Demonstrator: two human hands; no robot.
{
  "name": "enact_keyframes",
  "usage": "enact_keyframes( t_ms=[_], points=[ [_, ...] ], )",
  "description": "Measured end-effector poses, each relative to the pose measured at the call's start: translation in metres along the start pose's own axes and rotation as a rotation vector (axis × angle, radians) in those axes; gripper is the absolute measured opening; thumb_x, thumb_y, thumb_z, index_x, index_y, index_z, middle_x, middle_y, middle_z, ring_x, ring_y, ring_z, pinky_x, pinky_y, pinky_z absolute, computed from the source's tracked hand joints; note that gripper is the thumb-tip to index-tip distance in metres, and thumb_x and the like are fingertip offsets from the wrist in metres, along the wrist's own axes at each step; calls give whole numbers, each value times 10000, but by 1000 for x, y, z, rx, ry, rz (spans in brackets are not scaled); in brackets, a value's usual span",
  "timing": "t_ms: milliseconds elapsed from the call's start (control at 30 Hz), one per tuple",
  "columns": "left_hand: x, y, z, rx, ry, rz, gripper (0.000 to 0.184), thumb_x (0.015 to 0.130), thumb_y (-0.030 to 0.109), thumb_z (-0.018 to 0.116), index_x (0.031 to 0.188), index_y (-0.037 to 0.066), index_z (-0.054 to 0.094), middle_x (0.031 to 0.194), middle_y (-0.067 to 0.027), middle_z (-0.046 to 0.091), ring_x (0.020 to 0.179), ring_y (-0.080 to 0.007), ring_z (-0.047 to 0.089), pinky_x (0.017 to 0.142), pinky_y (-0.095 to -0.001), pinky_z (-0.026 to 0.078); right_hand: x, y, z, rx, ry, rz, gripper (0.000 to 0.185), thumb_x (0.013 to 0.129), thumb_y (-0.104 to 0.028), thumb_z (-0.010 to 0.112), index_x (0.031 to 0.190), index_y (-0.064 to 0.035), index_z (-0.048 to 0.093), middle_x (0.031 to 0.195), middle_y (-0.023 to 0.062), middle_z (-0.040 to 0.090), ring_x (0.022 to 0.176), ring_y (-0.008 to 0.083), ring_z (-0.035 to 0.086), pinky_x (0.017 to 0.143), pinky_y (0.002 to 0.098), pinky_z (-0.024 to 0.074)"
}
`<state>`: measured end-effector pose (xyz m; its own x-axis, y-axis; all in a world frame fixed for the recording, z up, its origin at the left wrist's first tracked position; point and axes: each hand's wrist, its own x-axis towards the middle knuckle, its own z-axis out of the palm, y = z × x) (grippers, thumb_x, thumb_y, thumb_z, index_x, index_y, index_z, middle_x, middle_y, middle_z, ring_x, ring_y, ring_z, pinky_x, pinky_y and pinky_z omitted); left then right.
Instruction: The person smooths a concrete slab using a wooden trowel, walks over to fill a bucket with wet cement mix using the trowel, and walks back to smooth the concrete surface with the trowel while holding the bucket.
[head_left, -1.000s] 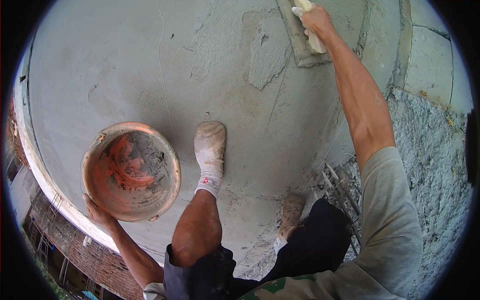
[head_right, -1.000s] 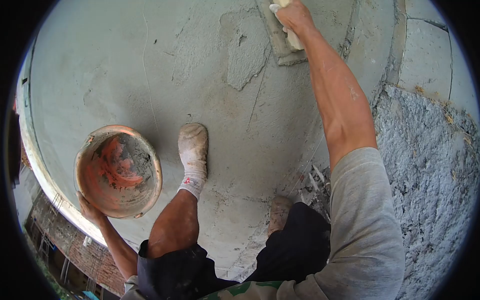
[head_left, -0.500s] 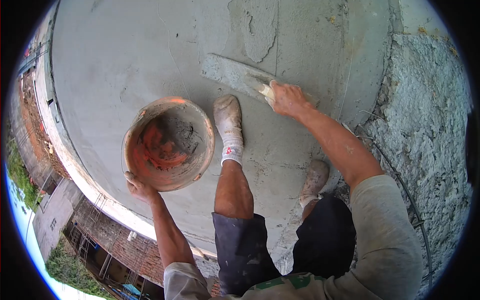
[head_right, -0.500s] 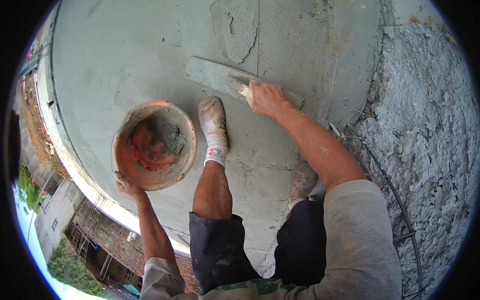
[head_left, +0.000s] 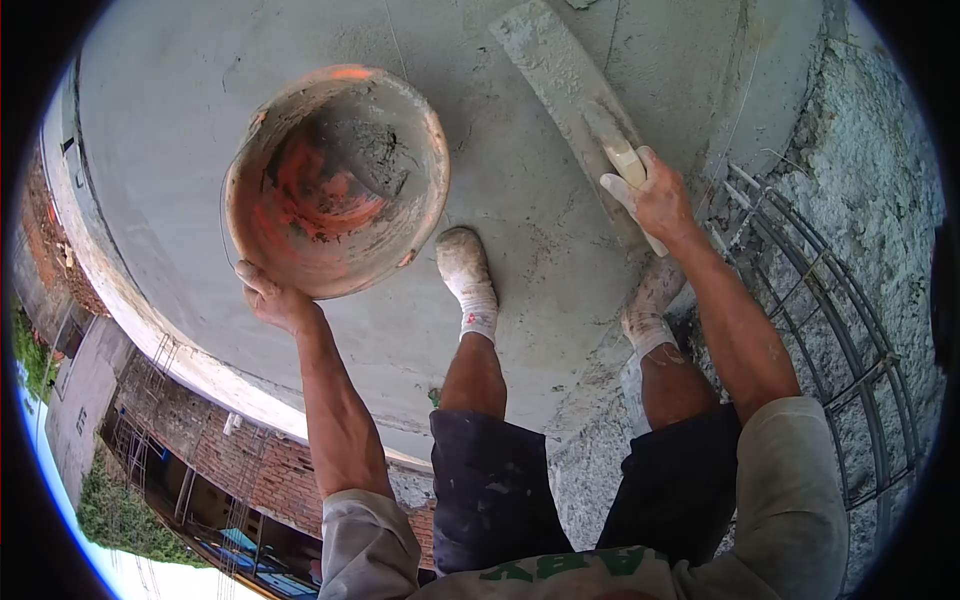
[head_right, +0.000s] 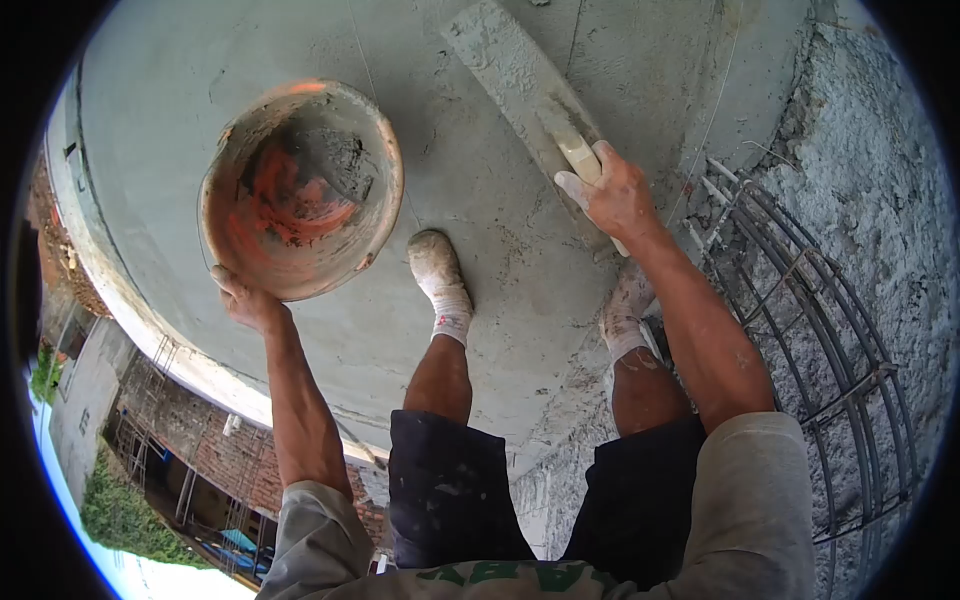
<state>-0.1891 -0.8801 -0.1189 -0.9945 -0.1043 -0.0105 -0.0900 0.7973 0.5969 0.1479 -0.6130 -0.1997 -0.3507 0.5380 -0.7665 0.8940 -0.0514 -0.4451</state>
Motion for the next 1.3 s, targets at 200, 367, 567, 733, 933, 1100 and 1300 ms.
enact_keyframes(
  t_ms=[200,367,567,733,933,1100,1300],
  points=[
    [14,20,1,-189,-158,21,599,909,561,545,763,-18,499,703,-47,494,682,-150,460,658,-316,453,-88,-118,-37,-111,-19,-271,359,785,-239,737,982,-23,530,852,191,625,734,311,635,708,397,502],
    [-4,29,7,-204,-197,86,559,936,517,527,709,7,493,651,-31,483,636,-143,438,588,-304,422,-63,-183,-33,-1005,24,-601,185,804,-91,603,955,-14,529,857,178,655,787,304,690,671,403,554],
    [-22,49,4,-244,-215,92,507,947,470,536,741,8,562,625,-41,543,586,-117,502,548,-298,437,-8,-237,12,-1335,22,-665,166,839,-97,592,988,-25,608,933,115,687,863,237,697,716,323,562],
    [-22,37,12,-356,-217,31,514,944,455,549,698,4,544,575,-48,526,557,-115,477,524,-303,425,-26,-183,47,-1035,-293,-445,241,791,-66,576,1010,2,653,983,195,681,935,313,675,800,385,541],
    [-58,40,25,-308,-276,118,534,948,462,539,730,-24,578,634,-19,502,628,-105,427,553,-279,380,-21,-138,87,-658,-455,-415,310,734,-82,592,1014,44,640,962,253,657,941,381,645,817,432,514],
    [-71,45,24,-393,-299,128,549,954,472,520,731,-25,585,631,-10,502,644,-98,427,557,-277,374,-16,-104,84,-298,-486,-406,325,722,-147,657,1003,14,641,941,229,661,899,369,643,816,425,498],
    [-33,55,25,-318,-221,80,600,980,488,440,817,-55,638,712,-55,597,699,-151,512,668,-307,443,-53,-69,41,-1,-374,-288,402,723,-258,731,997,17,628,887,230,653,865,367,645,795,413,503]
  ],
)
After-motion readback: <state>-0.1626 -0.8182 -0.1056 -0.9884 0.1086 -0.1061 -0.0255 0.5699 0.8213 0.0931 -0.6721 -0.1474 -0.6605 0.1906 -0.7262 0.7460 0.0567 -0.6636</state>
